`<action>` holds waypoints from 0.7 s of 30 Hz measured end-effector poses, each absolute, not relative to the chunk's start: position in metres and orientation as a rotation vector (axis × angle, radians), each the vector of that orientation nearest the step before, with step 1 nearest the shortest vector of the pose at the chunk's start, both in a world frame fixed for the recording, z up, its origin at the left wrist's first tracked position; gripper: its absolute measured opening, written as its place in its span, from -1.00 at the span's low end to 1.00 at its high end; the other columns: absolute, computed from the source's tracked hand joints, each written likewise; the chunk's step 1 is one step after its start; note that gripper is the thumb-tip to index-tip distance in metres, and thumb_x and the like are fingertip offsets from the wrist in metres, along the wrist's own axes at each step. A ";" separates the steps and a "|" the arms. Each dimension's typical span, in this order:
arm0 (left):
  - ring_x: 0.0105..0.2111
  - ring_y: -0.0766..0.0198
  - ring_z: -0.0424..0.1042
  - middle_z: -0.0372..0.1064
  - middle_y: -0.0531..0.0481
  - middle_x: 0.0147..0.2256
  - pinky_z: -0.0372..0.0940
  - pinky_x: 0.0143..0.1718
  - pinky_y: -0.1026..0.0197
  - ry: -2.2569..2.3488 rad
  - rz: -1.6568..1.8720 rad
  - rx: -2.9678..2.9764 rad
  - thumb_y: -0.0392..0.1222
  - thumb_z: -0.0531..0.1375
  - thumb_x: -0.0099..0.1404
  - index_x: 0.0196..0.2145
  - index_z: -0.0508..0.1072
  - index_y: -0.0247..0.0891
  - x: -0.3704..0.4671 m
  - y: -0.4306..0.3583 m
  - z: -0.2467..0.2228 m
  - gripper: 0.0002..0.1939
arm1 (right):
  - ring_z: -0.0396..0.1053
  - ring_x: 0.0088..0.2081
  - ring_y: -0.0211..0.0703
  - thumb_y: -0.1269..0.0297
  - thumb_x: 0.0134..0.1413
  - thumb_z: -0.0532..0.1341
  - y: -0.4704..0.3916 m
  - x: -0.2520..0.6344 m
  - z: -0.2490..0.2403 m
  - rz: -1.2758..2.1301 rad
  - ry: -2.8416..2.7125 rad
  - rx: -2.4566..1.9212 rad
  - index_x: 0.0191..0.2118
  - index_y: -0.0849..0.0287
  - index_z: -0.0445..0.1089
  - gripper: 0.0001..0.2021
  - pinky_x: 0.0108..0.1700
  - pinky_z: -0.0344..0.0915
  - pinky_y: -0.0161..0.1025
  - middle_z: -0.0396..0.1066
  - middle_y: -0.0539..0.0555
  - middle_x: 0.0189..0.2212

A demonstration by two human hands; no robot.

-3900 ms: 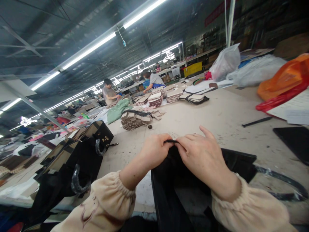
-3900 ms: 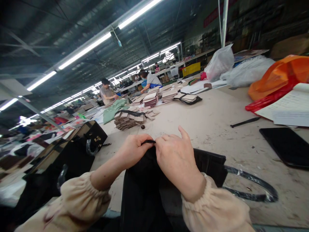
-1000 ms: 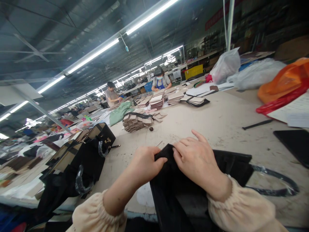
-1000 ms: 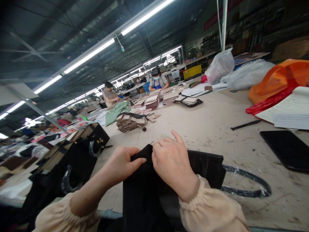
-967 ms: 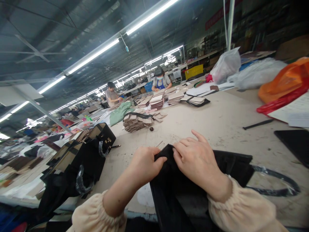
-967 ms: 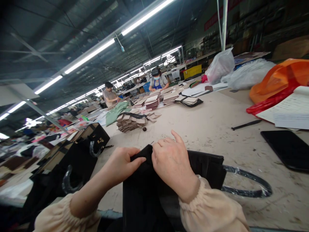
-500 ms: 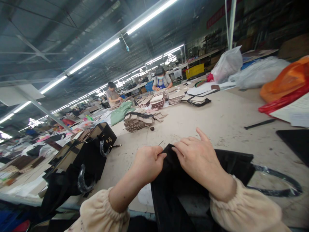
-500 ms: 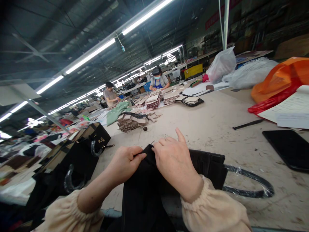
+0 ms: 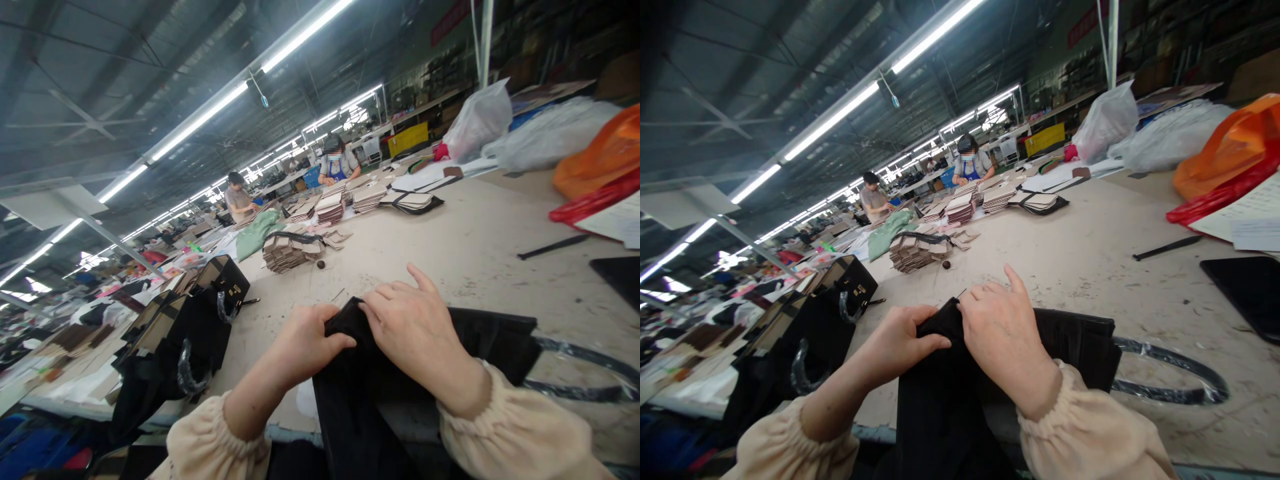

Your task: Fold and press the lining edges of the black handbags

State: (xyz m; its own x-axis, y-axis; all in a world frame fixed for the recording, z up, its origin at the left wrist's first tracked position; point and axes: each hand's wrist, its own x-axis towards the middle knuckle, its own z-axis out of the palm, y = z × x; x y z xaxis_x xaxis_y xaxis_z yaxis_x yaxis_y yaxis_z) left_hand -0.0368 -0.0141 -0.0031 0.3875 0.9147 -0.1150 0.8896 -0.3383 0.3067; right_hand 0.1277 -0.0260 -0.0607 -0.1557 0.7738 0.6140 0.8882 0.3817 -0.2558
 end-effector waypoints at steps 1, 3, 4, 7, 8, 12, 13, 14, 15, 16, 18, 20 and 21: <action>-0.50 0.35 0.24 0.34 0.10 -0.54 0.00 -0.51 0.33 1.578 0.108 2.312 -0.15 0.24 0.09 -0.47 0.43 -0.29 -0.038 -0.014 -0.003 -0.86 | 0.32 -0.33 -0.15 0.39 0.13 0.10 -0.026 0.128 -0.061 -0.214 -1.961 -1.423 -0.47 0.14 0.35 -0.82 0.21 -0.19 0.02 0.40 -0.02 -0.49; -0.48 0.34 0.26 0.36 0.10 -0.52 0.03 -0.50 0.33 1.597 0.107 2.298 -0.18 0.22 0.08 -0.45 0.45 -0.29 -0.038 -0.014 -0.003 -0.89 | 0.31 -0.34 -0.16 0.40 0.12 0.10 -0.026 0.128 -0.062 -0.217 -1.956 -1.418 -0.47 0.14 0.35 -0.82 0.21 -0.19 0.02 0.40 -0.01 -0.49; -0.48 0.33 0.26 0.36 0.09 -0.52 0.03 -0.50 0.33 1.608 0.103 2.298 -0.19 0.22 0.09 -0.45 0.45 -0.29 -0.038 -0.014 -0.003 -0.89 | 0.31 -0.35 -0.16 0.40 0.12 0.10 -0.026 0.128 -0.062 -0.220 -1.953 -1.414 -0.47 0.14 0.36 -0.82 0.20 -0.19 0.02 0.40 -0.01 -0.49; -0.49 0.33 0.25 0.35 0.09 -0.54 0.03 -0.50 0.33 1.626 0.102 2.306 -0.19 0.19 0.12 -0.46 0.44 -0.29 -0.037 -0.013 -0.006 -0.89 | 0.31 -0.35 -0.17 0.42 0.10 0.10 -0.027 0.128 -0.063 -0.229 -1.944 -1.406 -0.48 0.15 0.36 -0.82 0.20 -0.19 0.01 0.41 0.00 -0.50; -0.50 0.34 0.24 0.33 0.09 -0.55 0.03 -0.50 0.33 1.628 0.107 2.314 -0.19 0.17 0.14 -0.48 0.42 -0.29 -0.036 -0.013 -0.006 -0.88 | 0.31 -0.35 -0.17 0.43 0.09 0.10 -0.027 0.128 -0.063 -0.231 -1.943 -1.403 -0.48 0.15 0.37 -0.83 0.20 -0.19 0.01 0.41 0.00 -0.50; -0.54 0.38 0.19 0.25 0.10 -0.60 0.00 -0.50 0.32 1.625 0.125 2.379 -0.23 0.12 0.20 -0.57 0.30 -0.29 -0.034 -0.014 -0.009 -0.79 | 0.31 -0.35 -0.16 0.44 0.09 0.10 -0.026 0.128 -0.063 -0.233 -1.939 -1.406 -0.47 0.15 0.36 -0.82 0.21 -0.20 0.01 0.41 0.00 -0.50; -0.54 0.39 0.18 0.22 0.10 -0.61 -0.01 -0.50 0.32 1.626 0.124 2.396 -0.24 0.12 0.21 -0.59 0.27 -0.29 -0.034 -0.014 -0.009 -0.77 | 0.31 -0.35 -0.16 0.44 0.09 0.10 -0.026 0.127 -0.063 -0.233 -1.937 -1.407 -0.48 0.15 0.36 -0.82 0.21 -0.20 0.01 0.40 -0.01 -0.50; -0.55 0.39 0.17 0.21 0.11 -0.62 -0.02 -0.50 0.32 1.626 0.117 2.411 -0.24 0.12 0.21 -0.59 0.25 -0.29 -0.033 -0.014 -0.008 -0.76 | 0.30 -0.35 -0.16 0.44 0.10 0.09 -0.026 0.127 -0.063 -0.233 -1.935 -1.408 -0.48 0.14 0.36 -0.82 0.21 -0.19 0.00 0.40 -0.01 -0.51; -0.55 0.39 0.17 0.20 0.11 -0.62 -0.03 -0.51 0.32 1.628 0.104 2.423 -0.23 0.11 0.22 -0.60 0.24 -0.29 -0.032 -0.015 -0.008 -0.75 | 0.30 -0.35 -0.16 0.43 0.10 0.09 -0.027 0.127 -0.063 -0.234 -1.931 -1.408 -0.48 0.14 0.35 -0.82 0.21 -0.19 0.00 0.39 -0.01 -0.51; -0.55 0.39 0.16 0.19 0.11 -0.62 -0.04 -0.51 0.31 1.630 0.087 2.436 -0.22 0.11 0.22 -0.60 0.23 -0.29 -0.031 -0.015 -0.007 -0.74 | 0.30 -0.35 -0.16 0.43 0.10 0.09 -0.027 0.126 -0.063 -0.235 -1.928 -1.406 -0.48 0.14 0.35 -0.82 0.21 -0.18 -0.01 0.39 -0.01 -0.51; -0.57 0.39 0.16 0.19 0.10 -0.63 -0.06 -0.52 0.30 1.623 0.047 2.474 -0.17 0.10 0.24 -0.59 0.23 -0.28 -0.027 -0.014 -0.004 -0.72 | 0.30 -0.36 -0.16 0.42 0.11 0.09 -0.027 0.126 -0.063 -0.238 -1.921 -1.403 -0.49 0.14 0.35 -0.81 0.20 -0.17 -0.01 0.38 -0.01 -0.52; -0.58 0.38 0.15 0.20 0.09 -0.63 -0.08 -0.52 0.28 1.612 0.031 2.546 -0.14 0.08 0.26 -0.57 0.23 -0.27 -0.023 -0.014 -0.001 -0.72 | 0.30 -0.36 -0.16 0.41 0.11 0.08 -0.028 0.126 -0.063 -0.243 -1.914 -1.401 -0.49 0.14 0.34 -0.81 0.20 -0.16 -0.01 0.37 -0.01 -0.52; -0.58 0.37 0.16 0.21 0.09 -0.62 -0.09 -0.52 0.27 1.611 0.032 2.594 -0.14 0.06 0.27 -0.56 0.23 -0.26 -0.020 -0.013 0.000 -0.73 | 0.30 -0.36 -0.16 0.40 0.12 0.08 -0.028 0.126 -0.063 -0.246 -1.910 -1.403 -0.49 0.14 0.34 -0.80 0.20 -0.15 -0.01 0.37 -0.01 -0.52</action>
